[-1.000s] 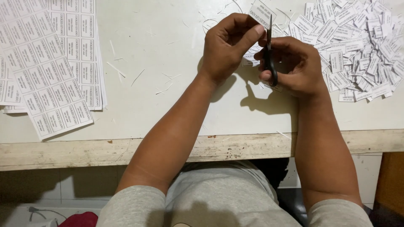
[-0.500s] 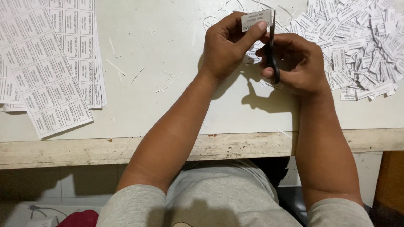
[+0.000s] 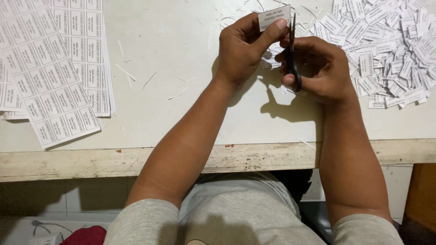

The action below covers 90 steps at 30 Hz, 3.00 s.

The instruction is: Trimming the edges of small printed paper labels using a pair of scissors.

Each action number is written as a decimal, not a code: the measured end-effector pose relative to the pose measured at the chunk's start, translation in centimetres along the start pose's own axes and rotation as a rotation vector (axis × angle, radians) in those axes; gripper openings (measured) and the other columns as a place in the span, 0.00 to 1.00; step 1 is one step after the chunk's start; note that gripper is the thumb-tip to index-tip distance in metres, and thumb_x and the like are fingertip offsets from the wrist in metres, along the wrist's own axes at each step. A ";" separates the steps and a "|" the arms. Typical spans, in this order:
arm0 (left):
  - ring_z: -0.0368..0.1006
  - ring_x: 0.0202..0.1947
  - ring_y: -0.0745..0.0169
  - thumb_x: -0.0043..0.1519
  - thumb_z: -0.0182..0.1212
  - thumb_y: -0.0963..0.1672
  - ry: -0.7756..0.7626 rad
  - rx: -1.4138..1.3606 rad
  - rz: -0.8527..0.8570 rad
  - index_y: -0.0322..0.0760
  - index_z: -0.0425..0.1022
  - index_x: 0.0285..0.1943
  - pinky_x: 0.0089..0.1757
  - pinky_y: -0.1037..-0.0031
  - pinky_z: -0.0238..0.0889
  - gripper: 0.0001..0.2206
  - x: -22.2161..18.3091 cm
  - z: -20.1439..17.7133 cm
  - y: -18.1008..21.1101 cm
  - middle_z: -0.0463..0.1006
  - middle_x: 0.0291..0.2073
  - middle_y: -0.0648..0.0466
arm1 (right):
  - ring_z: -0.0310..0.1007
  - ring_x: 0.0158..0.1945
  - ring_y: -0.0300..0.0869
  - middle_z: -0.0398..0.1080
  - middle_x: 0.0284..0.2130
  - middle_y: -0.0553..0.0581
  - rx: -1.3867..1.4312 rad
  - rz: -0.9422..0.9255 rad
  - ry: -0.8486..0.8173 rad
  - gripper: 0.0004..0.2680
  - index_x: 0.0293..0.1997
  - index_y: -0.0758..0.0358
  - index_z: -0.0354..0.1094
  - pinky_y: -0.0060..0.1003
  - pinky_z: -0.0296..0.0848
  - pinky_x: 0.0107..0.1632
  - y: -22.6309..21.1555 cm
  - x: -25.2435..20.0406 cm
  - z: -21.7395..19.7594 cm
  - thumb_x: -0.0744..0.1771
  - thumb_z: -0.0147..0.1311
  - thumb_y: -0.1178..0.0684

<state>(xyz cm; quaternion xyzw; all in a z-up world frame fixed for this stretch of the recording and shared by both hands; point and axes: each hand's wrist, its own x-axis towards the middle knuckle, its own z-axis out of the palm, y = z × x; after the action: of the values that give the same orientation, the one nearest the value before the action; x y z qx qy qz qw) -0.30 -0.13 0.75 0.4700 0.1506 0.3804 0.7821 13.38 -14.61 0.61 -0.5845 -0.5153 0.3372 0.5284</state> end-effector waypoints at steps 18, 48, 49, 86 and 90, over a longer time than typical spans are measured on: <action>0.81 0.32 0.61 0.59 0.68 0.47 -0.031 0.077 -0.064 0.33 0.82 0.39 0.34 0.72 0.84 0.11 0.2 -0.4 -0.5 0.85 0.32 0.50 | 0.77 0.42 0.49 0.73 0.45 0.71 0.004 0.034 0.042 0.21 0.60 0.76 0.62 0.38 0.79 0.50 0.1 -0.2 0.1 0.64 0.66 0.60; 0.78 0.32 0.65 0.59 0.67 0.47 -0.041 0.094 -0.086 0.35 0.80 0.39 0.31 0.76 0.79 0.11 0.1 -0.4 -0.1 0.83 0.31 0.54 | 0.78 0.51 0.55 0.70 0.55 0.71 -0.019 -0.002 0.048 0.21 0.60 0.78 0.62 0.43 0.82 0.56 0.6 -0.3 -0.1 0.63 0.67 0.65; 0.78 0.32 0.65 0.59 0.67 0.47 -0.041 0.094 -0.086 0.35 0.80 0.39 0.31 0.76 0.79 0.11 0.1 -0.4 0.0 0.83 0.31 0.54 | 0.78 0.51 0.55 0.70 0.55 0.71 -0.019 -0.002 0.048 0.21 0.60 0.78 0.62 0.43 0.82 0.56 0.5 -0.3 -0.1 0.63 0.67 0.65; 0.78 0.35 0.71 0.67 0.45 0.57 -0.201 1.011 0.029 0.55 0.64 0.67 0.36 0.74 0.75 0.22 -0.2 5.7 -3.6 0.82 0.45 0.63 | 0.60 0.35 0.49 0.61 0.31 0.62 -0.086 -0.566 0.957 0.07 0.43 0.68 0.63 0.45 0.64 0.41 1.0 0.8 -5.2 0.69 0.50 0.73; 0.83 0.48 0.71 0.71 0.60 0.58 -0.521 1.087 0.031 0.68 0.36 0.81 0.39 0.73 0.76 0.37 1.1 6.5 -6.5 0.82 0.54 0.68 | 0.61 0.32 0.48 0.62 0.27 0.61 -0.138 -0.581 1.009 0.08 0.38 0.66 0.61 0.44 0.63 0.40 0.1 0.7 -5.1 0.66 0.44 0.74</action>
<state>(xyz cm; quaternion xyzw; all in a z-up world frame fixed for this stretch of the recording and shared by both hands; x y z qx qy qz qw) 7.28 -5.14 -1.33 0.8823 0.1200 0.1324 0.4354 18.40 -15.34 1.70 -0.5405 -0.3597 -0.1759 0.7400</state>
